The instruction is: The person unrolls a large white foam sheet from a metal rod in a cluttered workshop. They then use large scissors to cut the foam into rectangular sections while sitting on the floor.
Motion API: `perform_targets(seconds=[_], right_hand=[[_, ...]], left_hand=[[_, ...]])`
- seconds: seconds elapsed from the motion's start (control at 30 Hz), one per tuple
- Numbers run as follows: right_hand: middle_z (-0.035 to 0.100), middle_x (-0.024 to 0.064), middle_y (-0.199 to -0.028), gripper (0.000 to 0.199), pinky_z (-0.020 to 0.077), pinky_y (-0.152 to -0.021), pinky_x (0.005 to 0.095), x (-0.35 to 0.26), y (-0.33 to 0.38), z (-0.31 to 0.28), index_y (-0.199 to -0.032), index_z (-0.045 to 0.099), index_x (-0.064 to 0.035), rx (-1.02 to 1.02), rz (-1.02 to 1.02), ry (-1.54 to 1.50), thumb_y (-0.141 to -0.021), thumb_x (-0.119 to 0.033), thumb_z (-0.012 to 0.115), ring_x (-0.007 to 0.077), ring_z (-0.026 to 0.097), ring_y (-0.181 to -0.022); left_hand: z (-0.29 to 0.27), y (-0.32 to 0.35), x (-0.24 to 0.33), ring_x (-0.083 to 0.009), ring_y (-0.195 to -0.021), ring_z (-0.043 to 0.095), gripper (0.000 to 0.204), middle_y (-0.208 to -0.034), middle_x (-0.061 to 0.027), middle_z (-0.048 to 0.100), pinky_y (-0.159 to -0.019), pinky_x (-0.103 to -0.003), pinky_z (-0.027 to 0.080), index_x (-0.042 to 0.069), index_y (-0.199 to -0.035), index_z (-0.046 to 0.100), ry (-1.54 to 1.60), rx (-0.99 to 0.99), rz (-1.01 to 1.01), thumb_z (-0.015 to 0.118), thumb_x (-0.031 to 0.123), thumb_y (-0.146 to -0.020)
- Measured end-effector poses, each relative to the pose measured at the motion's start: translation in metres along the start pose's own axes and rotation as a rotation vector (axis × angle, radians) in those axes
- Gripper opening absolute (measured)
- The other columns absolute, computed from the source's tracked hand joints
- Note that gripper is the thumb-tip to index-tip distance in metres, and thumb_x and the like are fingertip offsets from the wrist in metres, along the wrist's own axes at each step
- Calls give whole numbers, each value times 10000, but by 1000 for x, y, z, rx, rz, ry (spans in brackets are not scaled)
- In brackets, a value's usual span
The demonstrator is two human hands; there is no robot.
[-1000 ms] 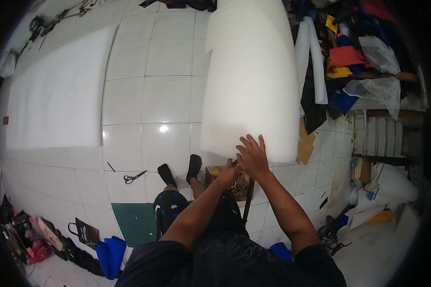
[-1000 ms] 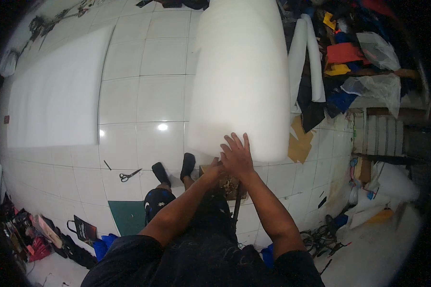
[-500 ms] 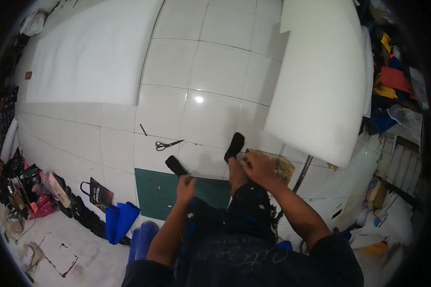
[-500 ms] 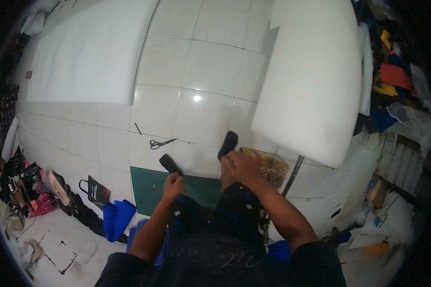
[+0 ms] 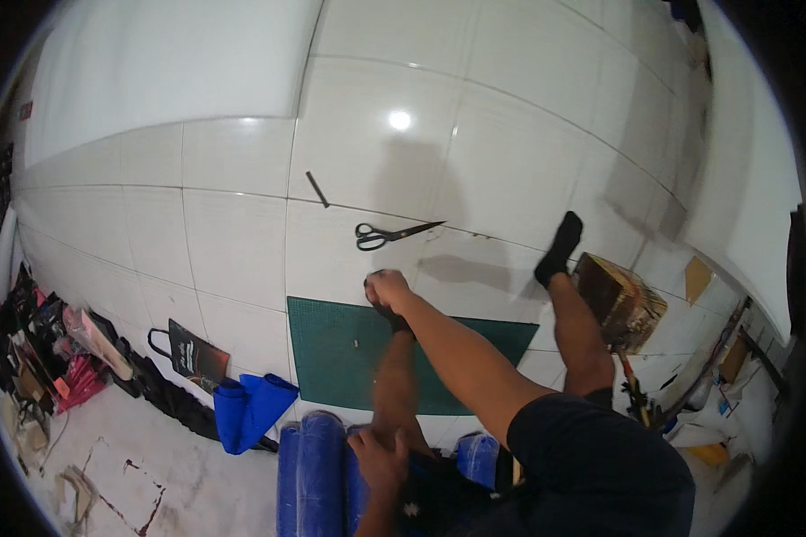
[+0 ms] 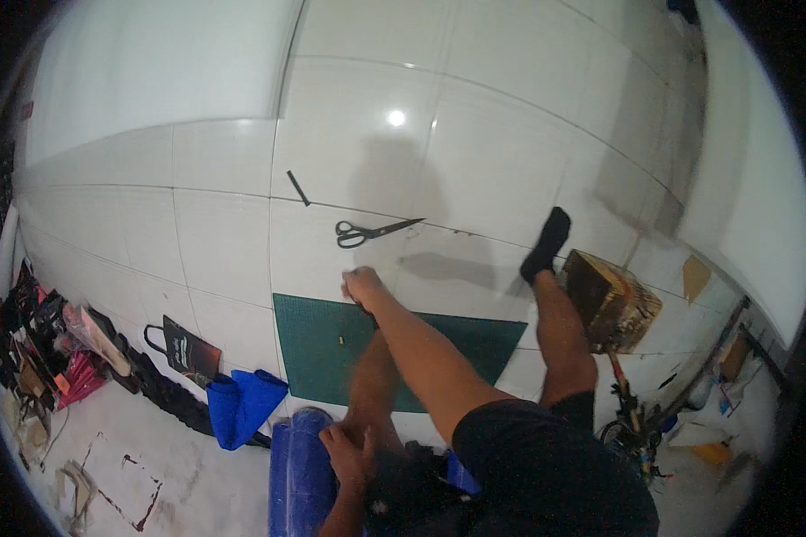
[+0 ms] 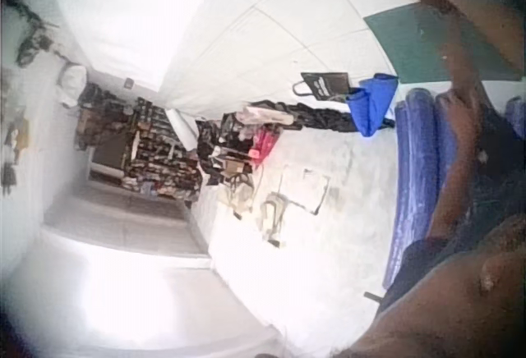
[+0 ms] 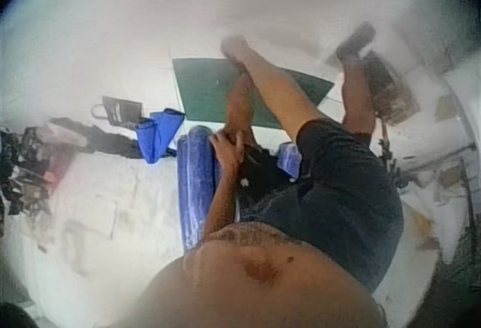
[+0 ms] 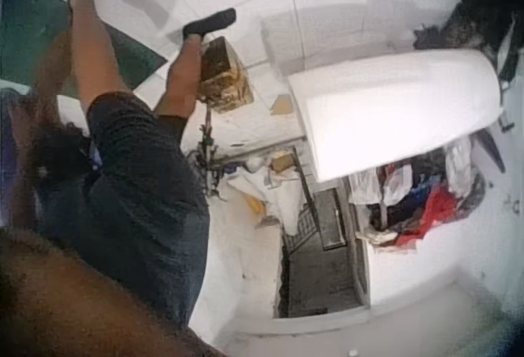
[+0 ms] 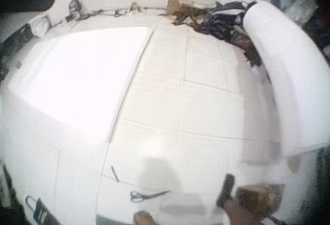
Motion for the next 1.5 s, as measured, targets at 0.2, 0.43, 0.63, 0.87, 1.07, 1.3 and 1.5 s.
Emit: perform_targets(seconds=[0.2, 0.43, 0.63, 0.87, 1.07, 1.3, 1.5], right_hand=[[644, 170, -882, 317, 483, -610, 342, -8, -144, 42, -950, 576, 51, 699, 244, -411, -835, -226, 679, 256, 604, -711], [613, 214, -1185, 584, 475, -949, 406, -43, -149, 34, -1192, 524, 69, 856, 283, -527, -770, -280, 728, 345, 595, -1105], [660, 147, -869, 340, 484, -757, 385, -16, -46, -42, -886, 654, 12, 294, -12, -328, -796, -315, 655, 263, 619, -809], [622, 158, -811, 494, 492, -736, 423, -97, 326, -211, -998, 549, -12, 532, -428, 250, -810, -423, 749, 317, 629, -795], [603, 217, -987, 398, 407, -807, 500, -188, 646, -413, -1088, 527, 18, 1528, -662, 697, -812, -198, 715, 422, 559, -938], [568, 194, -1113, 554, 336, -969, 457, -178, 698, -583, -1151, 509, 23, 1787, -349, 634, -793, -327, 747, 356, 509, -1098], [578, 202, -1108, 529, 336, -960, 471, -157, 708, -628, -1138, 511, 19, 1693, -400, 418, -785, -278, 769, 366, 509, -1096]], left_hand=[[-18, -51, -51, -435, -1049, 505, 669, -1197, -275, 374, -871, -483, 453, -62, -1150, 422, 43, -24, 23, 703, 418, -777], [-31, -71, -56, -416, -1039, 491, 614, -1089, -265, 471, -886, -478, 419, -73, -1121, 483, -66, 102, 161, 669, 431, -823], [-54, -59, 7, -480, -1102, 486, 766, -1176, -331, 495, -933, -498, 419, -96, -1164, 518, -167, -10, 221, 588, 594, -837], [-30, -60, 50, -425, -1048, 490, 651, -1096, -266, 459, -882, -501, 417, -83, -1094, 462, -207, -52, 333, 696, 443, -792], [-5, -16, 228, -428, -1055, 539, 581, -1117, -255, 570, -917, -487, 448, -59, -1131, 539, -281, -128, 781, 706, 355, -759], [59, 132, 536, -262, -1075, 541, 560, -1166, -165, 582, -937, -368, 431, 10, -1248, 521, 373, -521, 691, 596, 457, -919], [129, 204, 621, -297, -1231, 441, 689, -1320, -215, 467, -1043, -390, 352, -52, -1335, 418, 669, -553, 658, 584, 475, -923]])
Point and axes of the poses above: each hand's wrist, its own y-axis away from the middle knuckle, its own z-axis out of the palm, x = y × z, the point moved 2 cm from there along -y, towards the middle knuckle
